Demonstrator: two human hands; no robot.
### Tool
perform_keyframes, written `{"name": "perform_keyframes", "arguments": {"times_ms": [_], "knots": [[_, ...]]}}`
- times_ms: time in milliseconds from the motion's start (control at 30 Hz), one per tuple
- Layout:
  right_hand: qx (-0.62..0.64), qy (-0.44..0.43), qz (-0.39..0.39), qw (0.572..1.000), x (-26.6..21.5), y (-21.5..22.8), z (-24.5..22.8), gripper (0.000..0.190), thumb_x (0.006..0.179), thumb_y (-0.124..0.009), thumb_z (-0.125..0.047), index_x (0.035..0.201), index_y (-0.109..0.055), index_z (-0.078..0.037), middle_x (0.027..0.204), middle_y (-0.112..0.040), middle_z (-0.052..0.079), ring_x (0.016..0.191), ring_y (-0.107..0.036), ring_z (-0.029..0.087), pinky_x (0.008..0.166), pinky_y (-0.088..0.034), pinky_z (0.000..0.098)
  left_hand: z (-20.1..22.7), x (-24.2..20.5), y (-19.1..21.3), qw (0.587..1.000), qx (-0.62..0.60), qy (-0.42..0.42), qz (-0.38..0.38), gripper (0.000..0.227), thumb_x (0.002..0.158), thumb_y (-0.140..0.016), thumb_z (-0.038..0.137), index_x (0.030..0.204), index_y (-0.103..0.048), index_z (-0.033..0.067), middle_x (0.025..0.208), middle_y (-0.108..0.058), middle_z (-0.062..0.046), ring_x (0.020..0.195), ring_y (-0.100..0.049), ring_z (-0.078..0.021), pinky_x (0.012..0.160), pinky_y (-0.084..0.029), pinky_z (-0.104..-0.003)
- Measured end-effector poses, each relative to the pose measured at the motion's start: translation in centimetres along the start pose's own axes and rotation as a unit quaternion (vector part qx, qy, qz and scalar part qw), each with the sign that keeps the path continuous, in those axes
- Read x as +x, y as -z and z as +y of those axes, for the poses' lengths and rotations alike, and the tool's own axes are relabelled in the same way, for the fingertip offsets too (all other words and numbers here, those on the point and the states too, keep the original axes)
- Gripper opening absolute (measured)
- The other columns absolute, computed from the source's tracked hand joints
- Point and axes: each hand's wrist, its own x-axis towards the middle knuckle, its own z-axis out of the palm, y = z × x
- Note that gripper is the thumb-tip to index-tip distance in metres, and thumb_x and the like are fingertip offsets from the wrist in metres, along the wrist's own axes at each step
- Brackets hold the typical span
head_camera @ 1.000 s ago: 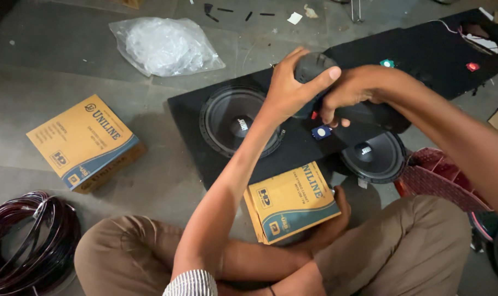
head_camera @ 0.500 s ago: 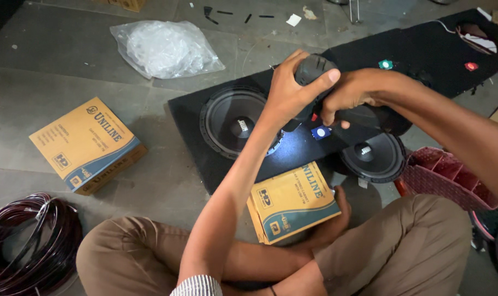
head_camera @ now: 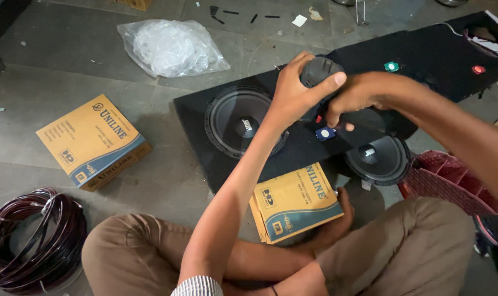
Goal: The person unpacks two speakers from plastic wrapping and places them into cutouts on a black panel. They then use a power drill to secure the speakers to the panel with screws.
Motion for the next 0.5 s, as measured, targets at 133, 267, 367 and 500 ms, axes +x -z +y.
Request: {"name": "perform_keyframes", "arguments": {"times_ms": [133, 267, 367, 500], "knots": [[0.136, 0.098, -0.01, 0.986, 1.1, -2.4, 3.0, 0.027, 0.067, -0.08, -0.015, 0.092, -0.079, -0.003, 0.074, -0.077, 0.009, 0.063, -0.069, 0.023, 0.063, -0.055, 0.0406, 1.5, -1.6, -0.6, 0.999, 0.043, -0.007, -0.02, 0.053, 0.078, -0.079, 0.055, 0.093, -0.074, 0.0042, 0.09, -0.058, -0.008, 0.087, -0.063, -0.0226, 0.08, -0.052, -0.037], [0.125, 0.034, 0.132, 0.983, 0.5, -7.4, 8.3, 0.035, 0.072, -0.088, -0.025, 0.095, -0.079, 0.0, 0.082, -0.08, 0.018, 0.07, -0.074, 0.023, 0.071, -0.059, 0.039, 3.6, -6.2, -2.4, 0.976, 0.215, -0.001, 0.03, 0.067, 0.069, -0.086, 0.058, 0.1, -0.067, 0.0023, 0.099, -0.059, -0.013, 0.101, -0.059, -0.0313, 0.089, -0.051, -0.042], [0.121, 0.224, 0.193, 0.948, 0.0, -12.6, 10.5, 0.043, 0.066, -0.085, -0.022, 0.103, -0.075, -0.003, 0.092, -0.078, 0.017, 0.079, -0.078, 0.025, 0.072, -0.061, 0.0391, 5.5, -12.5, -3.5, 0.972, 0.218, -0.02, 0.082, 0.078, 0.068, -0.088, 0.057, 0.12, -0.061, 0.0053, 0.114, -0.061, -0.015, 0.116, -0.057, -0.037, 0.1, -0.049, -0.046], [0.098, 0.325, 0.332, 0.88, -2.9, -19.1, 11.3, 0.067, 0.051, -0.088, -0.024, 0.111, -0.066, -0.003, 0.104, -0.074, 0.016, 0.093, -0.074, 0.03, 0.081, -0.059, 0.0399, 5.8, -19.1, -4.0, 0.986, -0.005, 0.114, 0.12, 0.054, 0.091, -0.068, 0.046, 0.123, -0.052, 0.0057, 0.1, -0.058, -0.01, 0.091, -0.057, -0.0232, 0.081, -0.049, -0.037]]}}
